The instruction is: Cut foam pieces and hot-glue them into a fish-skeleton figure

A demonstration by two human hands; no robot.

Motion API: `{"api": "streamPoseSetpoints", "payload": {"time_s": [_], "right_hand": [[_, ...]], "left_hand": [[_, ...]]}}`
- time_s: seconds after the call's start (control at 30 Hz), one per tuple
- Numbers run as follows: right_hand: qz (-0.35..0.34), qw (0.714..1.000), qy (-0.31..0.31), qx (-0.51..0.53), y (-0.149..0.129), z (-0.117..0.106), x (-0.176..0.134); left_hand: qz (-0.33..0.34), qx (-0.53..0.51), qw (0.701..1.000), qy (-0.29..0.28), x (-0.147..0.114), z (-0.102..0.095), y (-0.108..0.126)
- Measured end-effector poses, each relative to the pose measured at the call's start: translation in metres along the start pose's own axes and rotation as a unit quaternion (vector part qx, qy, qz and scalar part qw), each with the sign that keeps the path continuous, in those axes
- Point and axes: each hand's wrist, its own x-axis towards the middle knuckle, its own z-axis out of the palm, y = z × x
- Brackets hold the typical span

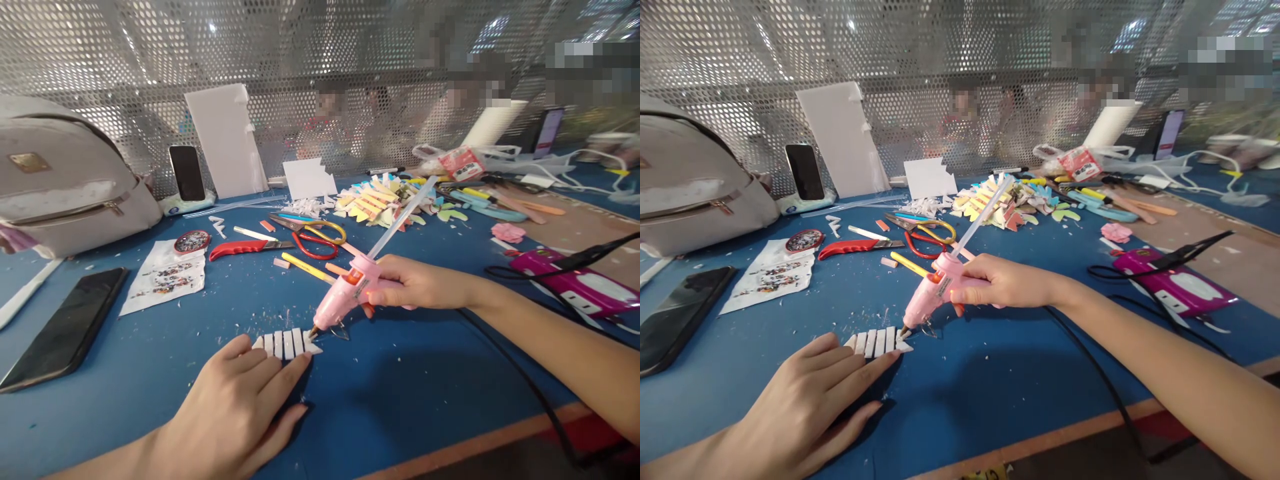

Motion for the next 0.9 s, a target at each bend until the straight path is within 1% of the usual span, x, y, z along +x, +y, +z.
{"api": "streamPoseSetpoints", "payload": {"time_s": [0.2, 0.5, 0.9], "right_hand": [[-0.004, 1.000, 0.002, -0.006, -0.0001, -0.0009, -0.0006], [-0.006, 1.000, 0.000, -0.013, -0.0025, -0.0021, -0.0008], [-0.009, 1.000, -0.001, -0.009, -0.0035, -0.0026, -0.0008]], "left_hand": [[0.004, 0.006, 1.000, 0.013, 0.0009, 0.0002, -0.0008], [0.002, 0.010, 1.000, 0.014, 0.0003, 0.0004, -0.0011], [-0.001, 0.001, 1.000, -0.003, -0.0017, 0.0022, -0.0013]]}}
